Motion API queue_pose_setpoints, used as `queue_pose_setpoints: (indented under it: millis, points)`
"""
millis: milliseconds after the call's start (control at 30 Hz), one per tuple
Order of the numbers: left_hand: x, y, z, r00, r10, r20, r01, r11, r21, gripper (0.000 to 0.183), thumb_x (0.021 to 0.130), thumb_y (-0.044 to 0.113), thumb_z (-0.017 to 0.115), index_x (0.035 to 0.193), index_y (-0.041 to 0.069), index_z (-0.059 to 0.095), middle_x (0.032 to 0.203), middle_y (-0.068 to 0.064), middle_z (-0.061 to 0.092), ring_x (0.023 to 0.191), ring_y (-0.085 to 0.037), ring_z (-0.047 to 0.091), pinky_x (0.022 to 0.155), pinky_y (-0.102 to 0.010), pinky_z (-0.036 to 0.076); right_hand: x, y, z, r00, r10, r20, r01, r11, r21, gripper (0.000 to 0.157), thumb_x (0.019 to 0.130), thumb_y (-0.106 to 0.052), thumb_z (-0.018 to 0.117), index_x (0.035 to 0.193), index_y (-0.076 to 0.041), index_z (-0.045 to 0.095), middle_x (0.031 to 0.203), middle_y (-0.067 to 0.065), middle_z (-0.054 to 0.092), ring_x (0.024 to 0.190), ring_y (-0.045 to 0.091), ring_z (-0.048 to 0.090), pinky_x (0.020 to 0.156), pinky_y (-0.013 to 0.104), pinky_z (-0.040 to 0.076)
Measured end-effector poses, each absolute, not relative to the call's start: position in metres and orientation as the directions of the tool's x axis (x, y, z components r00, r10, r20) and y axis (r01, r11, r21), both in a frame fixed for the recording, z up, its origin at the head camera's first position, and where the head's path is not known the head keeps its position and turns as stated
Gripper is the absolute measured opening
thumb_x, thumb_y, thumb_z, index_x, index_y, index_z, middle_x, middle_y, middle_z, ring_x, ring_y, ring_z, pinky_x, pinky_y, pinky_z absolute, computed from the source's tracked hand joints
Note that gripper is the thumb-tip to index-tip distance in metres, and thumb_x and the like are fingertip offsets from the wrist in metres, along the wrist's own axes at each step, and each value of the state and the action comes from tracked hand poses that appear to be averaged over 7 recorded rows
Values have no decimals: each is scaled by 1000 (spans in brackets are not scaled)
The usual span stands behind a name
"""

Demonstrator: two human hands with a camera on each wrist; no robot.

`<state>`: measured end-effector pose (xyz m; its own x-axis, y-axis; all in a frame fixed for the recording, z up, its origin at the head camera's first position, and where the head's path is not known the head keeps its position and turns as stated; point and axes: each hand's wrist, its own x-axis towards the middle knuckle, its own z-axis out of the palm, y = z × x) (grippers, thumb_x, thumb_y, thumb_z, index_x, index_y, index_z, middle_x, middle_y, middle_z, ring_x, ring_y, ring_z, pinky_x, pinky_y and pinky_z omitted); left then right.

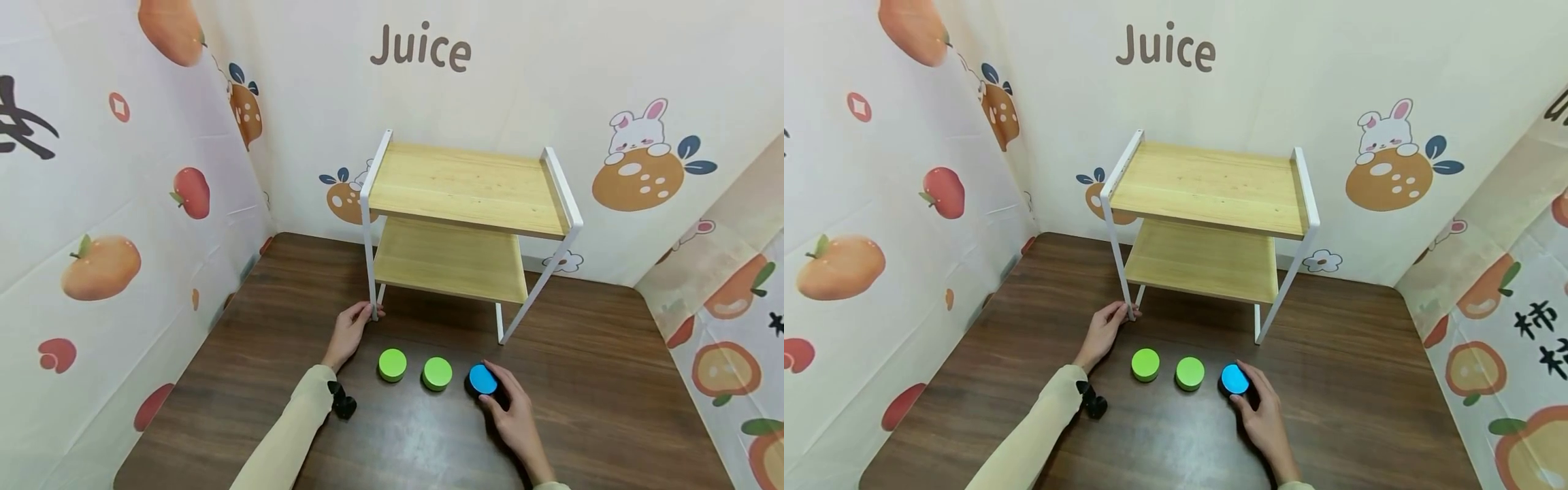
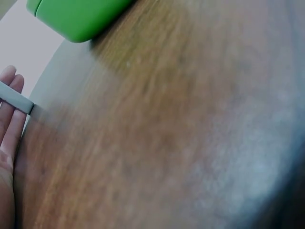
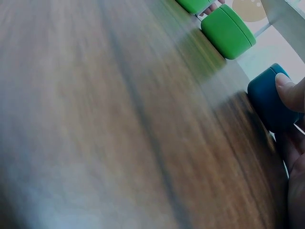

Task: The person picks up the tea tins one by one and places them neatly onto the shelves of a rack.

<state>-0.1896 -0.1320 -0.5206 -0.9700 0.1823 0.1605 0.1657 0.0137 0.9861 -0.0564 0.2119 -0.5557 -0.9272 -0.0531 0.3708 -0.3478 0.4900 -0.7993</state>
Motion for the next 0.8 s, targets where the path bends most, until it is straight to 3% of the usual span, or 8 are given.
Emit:
queue_pose_setpoints:
  millis: [333,800]
  points:
    - [-192,-129,-521,-968,175,179,181,-5,983,34,104,19,48,114,-9,64,107,-27,67,110,-36,62,96,-38,51,-57,212,-554,-933,-38,358,-333,470,-818,64,78,8,76,136,-7,53,132,11,55,127,2,46,105,8,31]
    - [-188,-129,-520,-975,139,174,180,26,983,32,103,18,48,112,-8,65,105,-25,69,108,-35,63,98,-51,47,-56,209,-555,-944,-27,330,-300,491,-818,62,80,4,75,136,-9,54,131,11,56,125,0,47,103,5,30]
